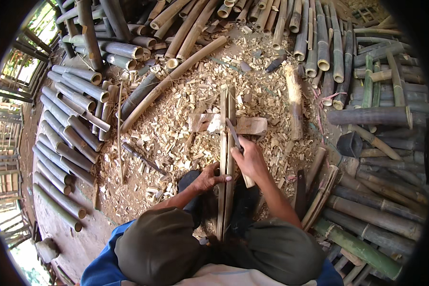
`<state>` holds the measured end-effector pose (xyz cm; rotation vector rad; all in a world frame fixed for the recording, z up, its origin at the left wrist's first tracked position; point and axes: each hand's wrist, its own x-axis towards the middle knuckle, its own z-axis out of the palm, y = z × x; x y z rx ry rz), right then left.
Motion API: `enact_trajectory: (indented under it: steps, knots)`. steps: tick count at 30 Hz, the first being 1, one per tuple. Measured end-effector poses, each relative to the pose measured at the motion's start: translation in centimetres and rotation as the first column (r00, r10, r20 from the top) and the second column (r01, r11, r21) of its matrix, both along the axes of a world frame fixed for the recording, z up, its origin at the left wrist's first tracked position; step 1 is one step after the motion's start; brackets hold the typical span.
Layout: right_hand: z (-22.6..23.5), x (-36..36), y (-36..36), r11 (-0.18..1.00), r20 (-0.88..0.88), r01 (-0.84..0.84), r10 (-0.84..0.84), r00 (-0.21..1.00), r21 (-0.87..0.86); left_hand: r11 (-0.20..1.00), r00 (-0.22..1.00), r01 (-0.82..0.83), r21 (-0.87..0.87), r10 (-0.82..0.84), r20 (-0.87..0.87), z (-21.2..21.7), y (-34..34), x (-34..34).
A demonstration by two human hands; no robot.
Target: The person shapes and carves a bamboo pole using a small knife and a larger piece of wood as a mallet to drive the blade through the material.
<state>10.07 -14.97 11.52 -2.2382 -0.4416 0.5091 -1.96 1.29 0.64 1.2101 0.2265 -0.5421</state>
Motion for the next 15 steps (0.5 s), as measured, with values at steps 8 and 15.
enact_trajectory:
  steps: [8,15]
  knots:
    - [2.9,7.6,1.3,0.972,-0.241,0.185,-0.146,0.959,0.145,0.952,0.965,0.048,0.302,-0.122,0.231,-1.7,-0.1,0.9]
    - [6.5,-3.9,-10.6,0.734,-0.294,0.49,-0.393,0.871,0.47,0.891,0.935,-0.278,0.359,0.165,0.315,1.0,-0.3,6.8]
